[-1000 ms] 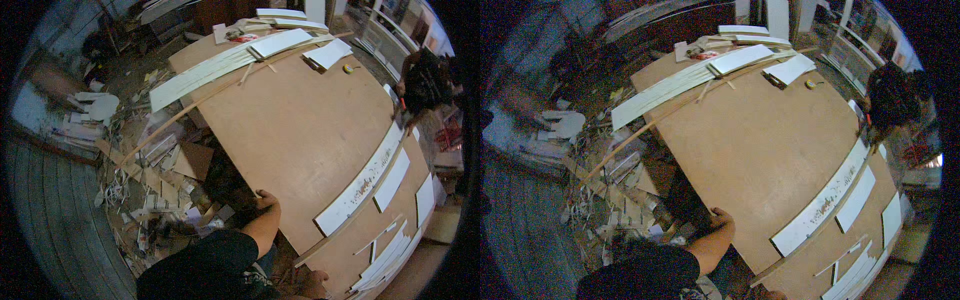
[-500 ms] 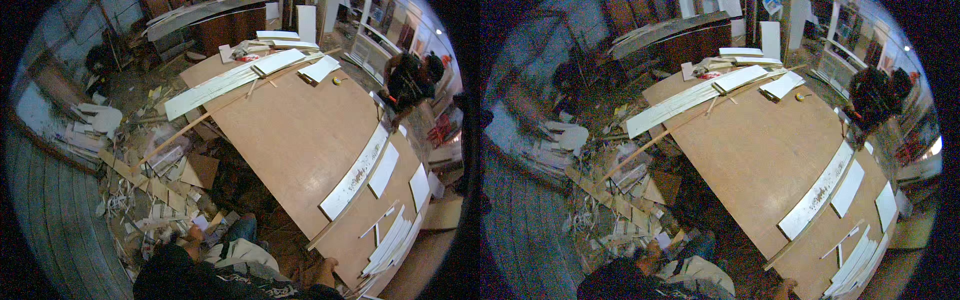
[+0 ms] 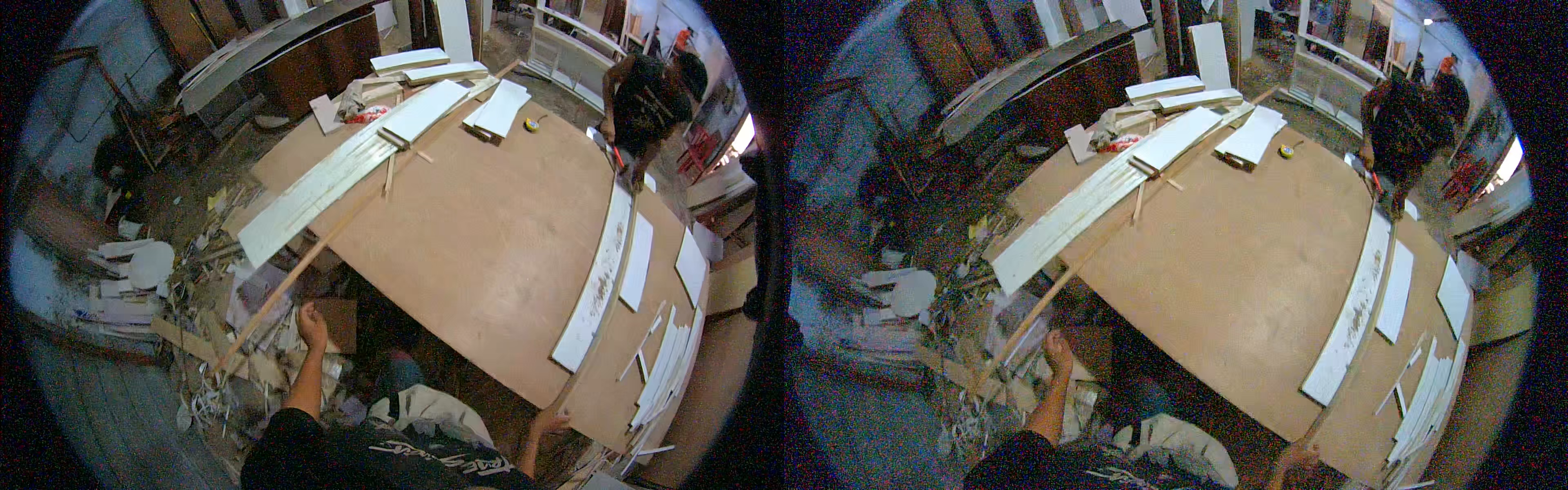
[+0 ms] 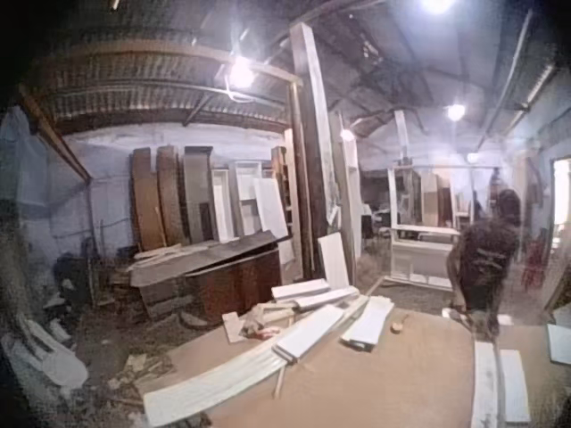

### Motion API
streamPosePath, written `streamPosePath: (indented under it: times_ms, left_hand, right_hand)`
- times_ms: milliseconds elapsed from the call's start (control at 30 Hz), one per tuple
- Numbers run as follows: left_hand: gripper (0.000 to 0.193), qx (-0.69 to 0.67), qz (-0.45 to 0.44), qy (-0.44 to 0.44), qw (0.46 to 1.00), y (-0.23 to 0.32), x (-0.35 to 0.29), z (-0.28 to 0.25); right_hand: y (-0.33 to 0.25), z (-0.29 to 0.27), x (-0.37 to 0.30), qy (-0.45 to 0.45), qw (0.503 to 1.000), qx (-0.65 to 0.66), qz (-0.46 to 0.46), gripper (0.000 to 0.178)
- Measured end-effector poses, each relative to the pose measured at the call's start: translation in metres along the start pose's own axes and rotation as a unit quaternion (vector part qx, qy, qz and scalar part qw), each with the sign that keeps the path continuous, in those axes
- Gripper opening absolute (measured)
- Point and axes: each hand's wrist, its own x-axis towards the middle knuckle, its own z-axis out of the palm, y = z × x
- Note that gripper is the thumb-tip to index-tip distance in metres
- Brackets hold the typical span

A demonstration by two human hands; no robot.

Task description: The person applies glue to the edges of thin wooden strips and joins them to white rectangular panels on a workbench. They handle multiple pieces, align edges, and press them together to form assembled units.

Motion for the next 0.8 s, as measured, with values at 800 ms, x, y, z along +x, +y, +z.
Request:
streamPosePath:
  times_ms: [800]
  left_hand:
    - [0.052, 0.408, 0.346, -0.164, 0.828, 0.134, 0.689, 0.522]
  right_hand:
    - [-0.516, 0.114, -0.236, -0.187, 0.957, 0.017, -0.221, 0.062]
